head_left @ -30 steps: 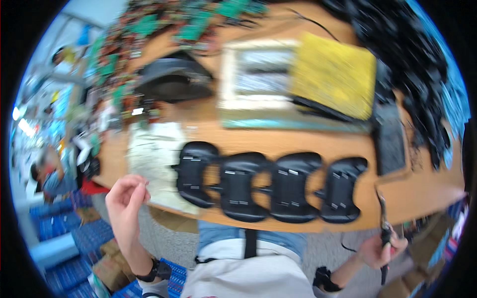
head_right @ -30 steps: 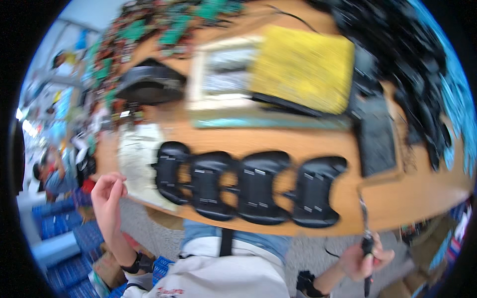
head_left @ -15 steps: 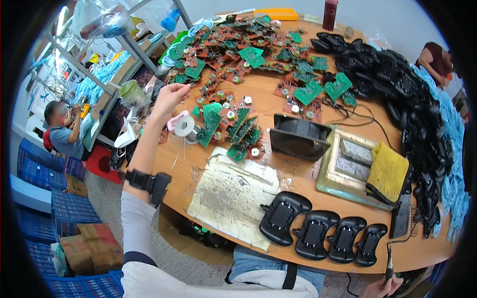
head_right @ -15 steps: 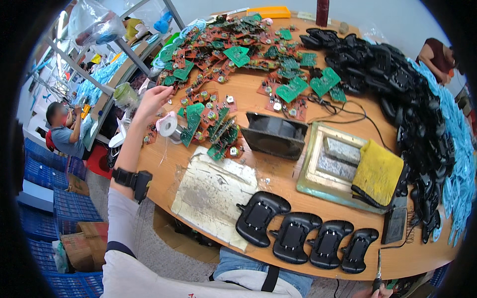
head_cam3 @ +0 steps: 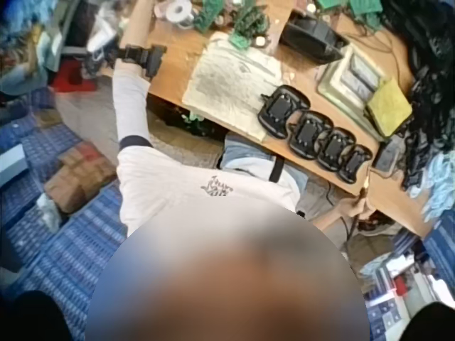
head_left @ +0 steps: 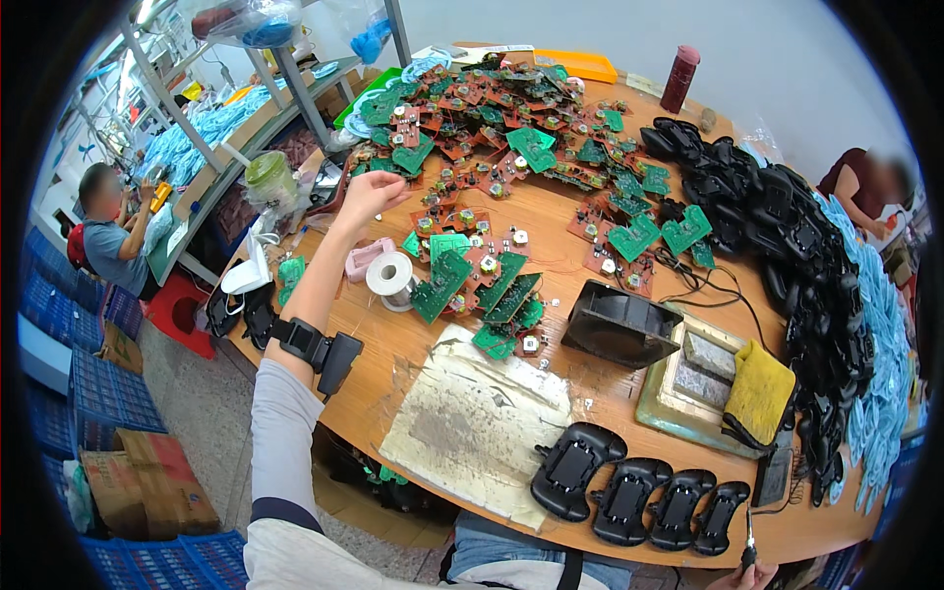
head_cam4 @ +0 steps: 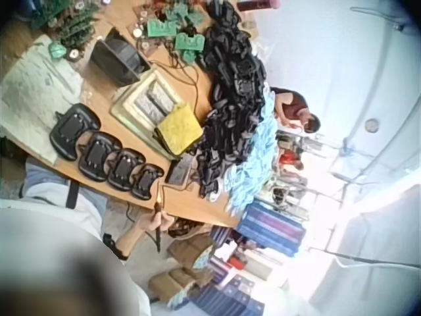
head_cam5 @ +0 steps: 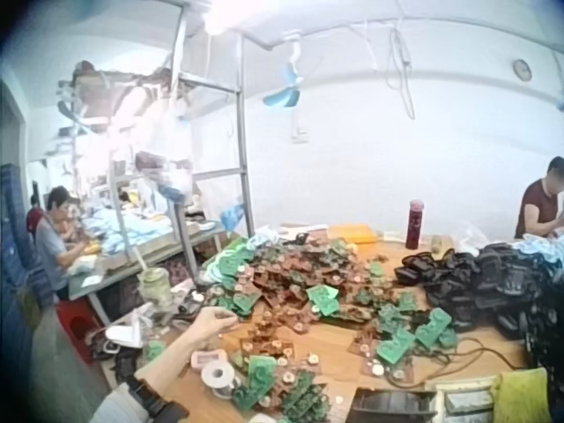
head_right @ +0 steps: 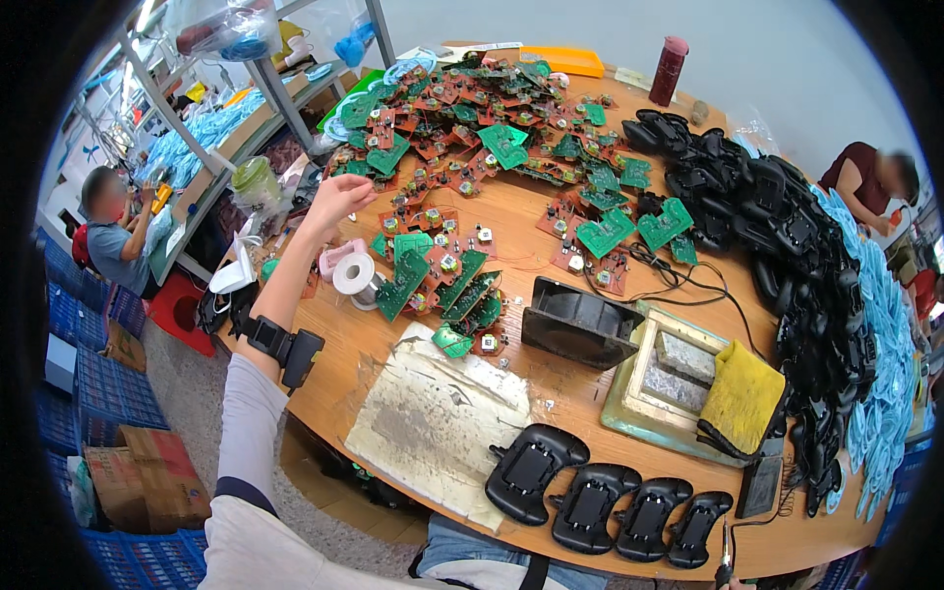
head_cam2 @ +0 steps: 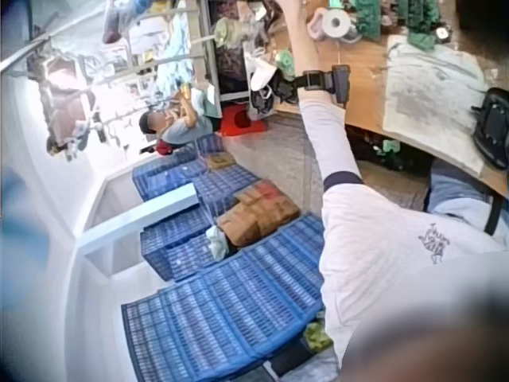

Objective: Soldering wires and components onto circuit boards and into plastic housings.

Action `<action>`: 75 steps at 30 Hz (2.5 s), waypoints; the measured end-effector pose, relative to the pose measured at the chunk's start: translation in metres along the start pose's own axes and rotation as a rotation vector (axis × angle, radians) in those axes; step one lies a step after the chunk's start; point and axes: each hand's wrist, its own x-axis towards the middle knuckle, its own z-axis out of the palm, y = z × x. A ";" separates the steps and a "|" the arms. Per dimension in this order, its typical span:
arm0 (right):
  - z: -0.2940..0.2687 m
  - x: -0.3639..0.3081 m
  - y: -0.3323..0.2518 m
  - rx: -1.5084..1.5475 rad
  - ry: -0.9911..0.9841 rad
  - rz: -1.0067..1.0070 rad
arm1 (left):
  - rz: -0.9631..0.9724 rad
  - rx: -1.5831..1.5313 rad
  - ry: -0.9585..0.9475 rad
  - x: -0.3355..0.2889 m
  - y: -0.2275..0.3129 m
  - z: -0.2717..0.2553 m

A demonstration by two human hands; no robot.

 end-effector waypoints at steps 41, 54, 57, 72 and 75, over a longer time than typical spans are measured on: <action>-0.009 0.005 -0.010 0.029 -0.049 -0.024 | 0.769 1.093 -0.374 -0.187 0.012 0.116; -0.018 0.000 0.005 0.073 -0.036 0.020 | 0.784 1.193 -0.704 -0.259 0.041 0.041; -0.020 0.001 0.002 0.062 -0.061 0.048 | 0.829 1.200 -0.644 -0.286 0.055 0.036; -0.006 -0.009 -0.003 0.087 -0.175 0.192 | 0.837 0.980 -0.407 -0.243 0.008 0.142; -0.002 -0.008 -0.006 0.131 -0.230 0.226 | 0.744 0.830 -0.467 -0.241 0.024 0.134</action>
